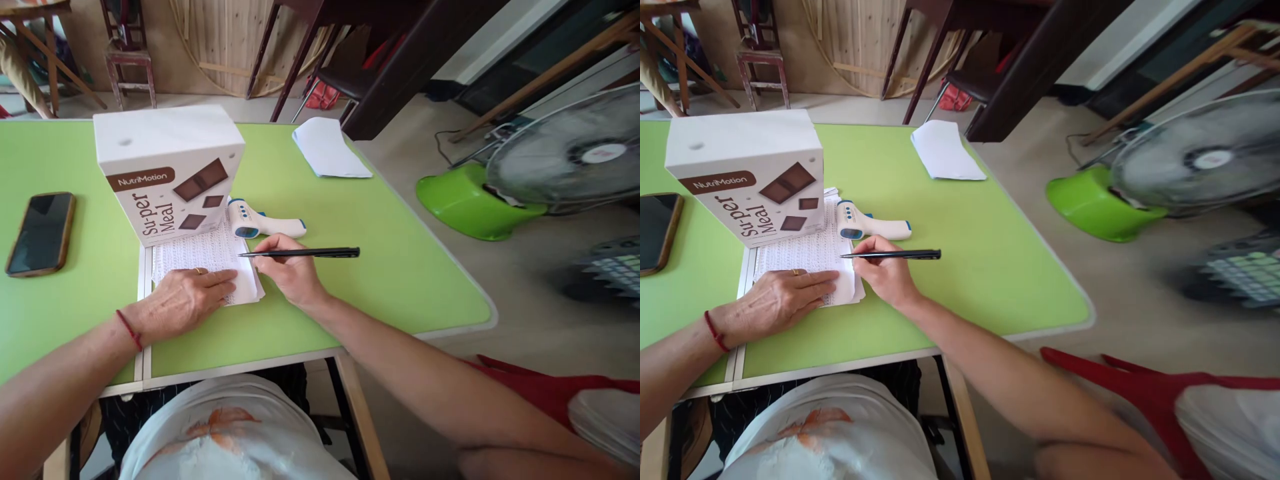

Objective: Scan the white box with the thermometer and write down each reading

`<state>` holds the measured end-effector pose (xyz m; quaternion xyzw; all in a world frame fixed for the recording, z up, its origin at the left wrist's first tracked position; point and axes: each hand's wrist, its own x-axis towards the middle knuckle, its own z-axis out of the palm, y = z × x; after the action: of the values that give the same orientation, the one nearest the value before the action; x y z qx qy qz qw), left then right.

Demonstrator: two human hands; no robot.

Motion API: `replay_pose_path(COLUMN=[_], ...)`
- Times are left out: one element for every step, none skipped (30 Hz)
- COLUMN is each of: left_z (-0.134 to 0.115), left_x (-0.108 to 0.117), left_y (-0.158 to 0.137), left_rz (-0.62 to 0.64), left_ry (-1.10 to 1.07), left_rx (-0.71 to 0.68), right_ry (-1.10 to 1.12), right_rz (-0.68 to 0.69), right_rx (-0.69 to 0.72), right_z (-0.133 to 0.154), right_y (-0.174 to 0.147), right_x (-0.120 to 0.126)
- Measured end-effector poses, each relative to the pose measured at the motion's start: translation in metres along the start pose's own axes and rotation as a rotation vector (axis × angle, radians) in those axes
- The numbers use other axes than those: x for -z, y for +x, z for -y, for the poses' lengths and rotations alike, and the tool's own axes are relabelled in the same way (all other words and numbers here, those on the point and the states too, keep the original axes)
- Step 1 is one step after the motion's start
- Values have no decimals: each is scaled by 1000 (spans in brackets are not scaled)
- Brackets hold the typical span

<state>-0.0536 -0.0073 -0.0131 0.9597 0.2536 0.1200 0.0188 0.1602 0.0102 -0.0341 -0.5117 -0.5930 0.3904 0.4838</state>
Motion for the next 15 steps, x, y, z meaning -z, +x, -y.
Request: replay_pose_path(left_z=[-1, -1, -2, -2, -2, -2, -3, -3, -3, -3, -3, -3, -3, -4, -4], left_x=[1, 1, 2, 3, 3, 4, 4, 4, 4, 4, 4, 3, 3, 3, 3], left_y=[1, 1, 2, 2, 2, 2, 2, 2, 2, 2, 2, 3, 3, 3, 3], left_rz=[11, 20, 29, 35, 38, 40, 41, 40, 39, 38, 35, 33, 31, 29, 28], left_ry=[17, 37, 56, 72, 84, 90, 92, 92, 93, 95, 98, 100, 100, 98, 94], left_rx=[-8, -14, -20, -25, -26, -25, -23, -24, -25, -25, -25, -24, -22, -20, -18], right_ry=[-44, -90, -130, -159, -176, -187, -196, -206, -218, -228, -236, -238, -235, -230, -224], right_rz=[-19, -23, -17, -9, -3, 1, 1, 0, 2, 4, 6, 6, 6, 6, 8], right_rx=[30, 66, 104, 138, 168, 191, 207, 215, 217, 215, 211, 207, 205, 206, 209], right_z=[-1, -1, -1, 1, 2, 3, 3, 4, 3, 3, 3, 2, 2, 2, 2], right_y=[-3, -5, -7, -8, -9, -9, -9, -9, -9, -9, -9, -9, -9, -10, -10], right_x=[-1, -1, -2, -3, -3, -3, -4, -4, -4, -5, -5, -5, -5, -5, -6])
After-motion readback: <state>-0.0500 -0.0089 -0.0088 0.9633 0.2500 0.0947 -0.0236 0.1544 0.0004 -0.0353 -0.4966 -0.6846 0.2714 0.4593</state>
